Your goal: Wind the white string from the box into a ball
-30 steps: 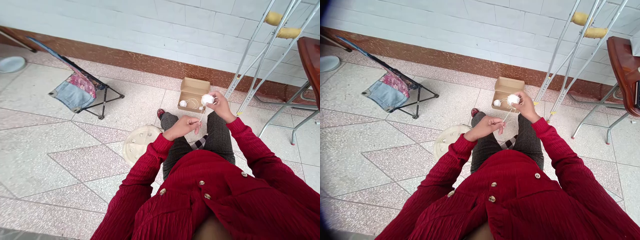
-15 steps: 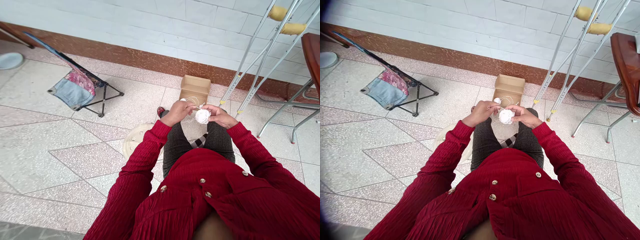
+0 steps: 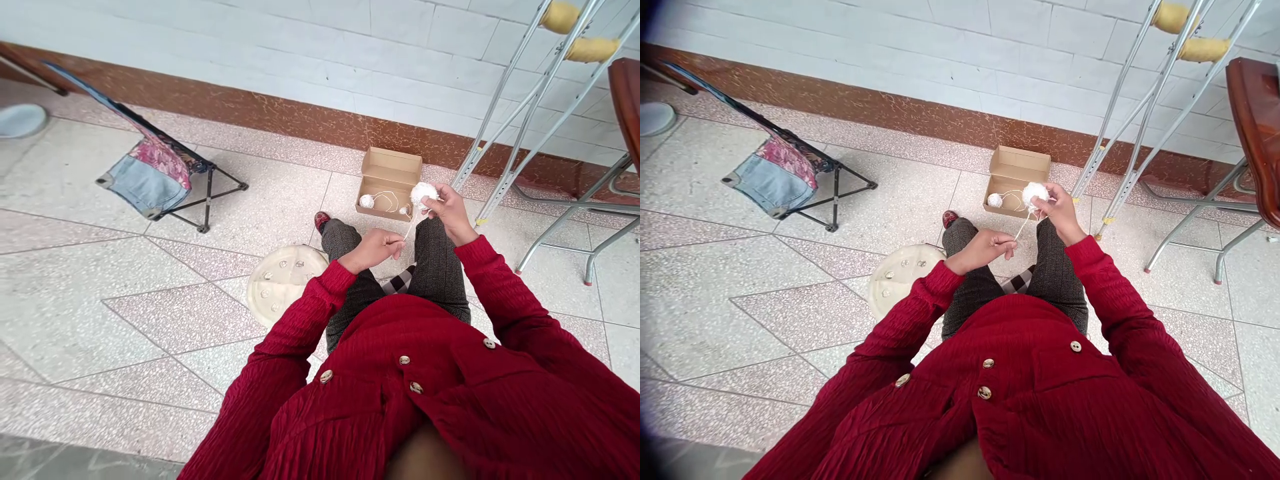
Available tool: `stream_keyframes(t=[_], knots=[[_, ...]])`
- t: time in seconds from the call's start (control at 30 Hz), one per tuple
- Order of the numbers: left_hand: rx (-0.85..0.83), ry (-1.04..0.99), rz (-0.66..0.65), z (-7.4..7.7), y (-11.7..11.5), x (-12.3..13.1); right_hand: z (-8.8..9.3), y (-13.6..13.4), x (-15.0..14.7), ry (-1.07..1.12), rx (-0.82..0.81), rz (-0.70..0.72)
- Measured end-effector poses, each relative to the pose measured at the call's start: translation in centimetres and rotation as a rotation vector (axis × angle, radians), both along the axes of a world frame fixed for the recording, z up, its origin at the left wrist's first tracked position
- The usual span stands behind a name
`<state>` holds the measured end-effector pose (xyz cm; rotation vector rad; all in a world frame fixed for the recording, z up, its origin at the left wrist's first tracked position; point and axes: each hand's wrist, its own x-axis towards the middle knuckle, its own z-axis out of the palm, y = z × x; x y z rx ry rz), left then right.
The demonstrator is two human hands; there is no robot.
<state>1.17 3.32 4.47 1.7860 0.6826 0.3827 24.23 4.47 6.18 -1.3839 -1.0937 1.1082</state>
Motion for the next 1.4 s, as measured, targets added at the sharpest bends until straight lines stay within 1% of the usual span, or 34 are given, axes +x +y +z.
stream_keyframes(t=[0.07, 0.13, 0.17, 0.23, 0.3, 0.33, 0.37, 0.43, 0.5, 0.57, 0.67, 0.8, 0.87, 0.93, 1.0, 1.07, 1.13, 1.17, 1.2, 1.23, 1.27, 1.33, 1.4], knots=[[0.006, -0.015, -0.011, 0.9, 0.4, -0.1, -1.3, 0.0, 0.0, -0.238, 0.075, -0.024], [0.031, -0.021, 0.016, 1.8, 1.3, -0.4, -2.2, -0.4, -0.2, -0.394, 0.092, 0.065], [0.055, -0.018, 0.043, 2.2, 1.8, -0.5, -2.5, -0.7, -0.3, -0.400, 0.068, 0.142], [0.120, -0.007, 0.102, 2.8, 2.8, -0.8, -2.4, -1.4, -0.5, -0.273, -0.027, 0.335], [0.173, -0.003, 0.129, 2.9, 3.5, -0.9, -1.8, -2.2, -0.6, -0.073, -0.138, 0.517], [0.185, -0.008, 0.131, 2.8, 3.8, -0.8, -1.4, -2.6, -0.6, 0.018, -0.185, 0.586], [0.187, -0.016, 0.134, 2.7, 3.9, -0.7, -1.0, -3.0, -0.6, 0.097, -0.219, 0.634], [0.175, -0.032, 0.157, 2.1, 4.1, -0.4, -0.5, -3.5, -0.6, 0.239, -0.239, 0.660], [0.157, -0.047, 0.205, 1.4, 4.2, 0.0, -0.2, -3.9, -0.5, 0.368, -0.219, 0.622], [0.130, -0.061, 0.227, 0.7, 4.1, 0.3, -0.1, -4.0, -0.6, 0.469, -0.193, 0.556], [0.048, -0.084, 0.169, -0.2, 3.8, 0.6, 0.6, -3.9, -0.7, 0.539, -0.134, 0.442], [-0.091, -0.108, 0.111, -0.9, 2.7, 0.7, 1.8, -2.9, -0.5, 0.512, -0.073, 0.268], [-0.125, -0.106, 0.094, -1.0, 2.0, 0.6, 1.9, -2.0, 0.0, 0.428, -0.084, 0.171], [-0.144, -0.097, 0.064, -0.8, 1.4, 0.5, 1.6, -1.1, 0.4, 0.283, -0.080, 0.075], [-0.158, -0.091, 0.030, -0.3, 1.1, 0.3, 1.0, -0.5, 0.8, 0.058, -0.014, -0.022], [-0.157, -0.087, 0.000, 0.3, 1.2, 0.1, 0.2, -0.3, 0.9, -0.247, 0.083, -0.062], [-0.126, -0.083, -0.005, 0.9, 1.7, 0.0, -0.5, -0.5, 0.6, -0.539, 0.127, 0.000], [-0.104, -0.080, -0.001, 1.1, 2.0, 0.0, -0.9, -0.7, 0.4, -0.635, 0.115, 0.067], [-0.080, -0.074, 0.010, 1.2, 2.3, -0.1, -1.2, -0.9, 0.2, -0.677, 0.083, 0.145], [-0.054, -0.065, 0.026, 1.3, 2.7, -0.1, -1.5, -1.2, 0.0, -0.658, 0.033, 0.228], [-0.026, -0.052, 0.048, 1.4, 3.1, -0.1, -1.8, -1.4, -0.1, -0.585, -0.031, 0.319], [0.036, -0.019, 0.096, 1.4, 3.6, -0.2, -1.9, -1.9, -0.2, -0.335, -0.182, 0.506], [0.093, 0.003, 0.135, 1.4, 4.0, -0.3, -1.7, -2.4, 0.1, -0.066, -0.302, 0.649]])
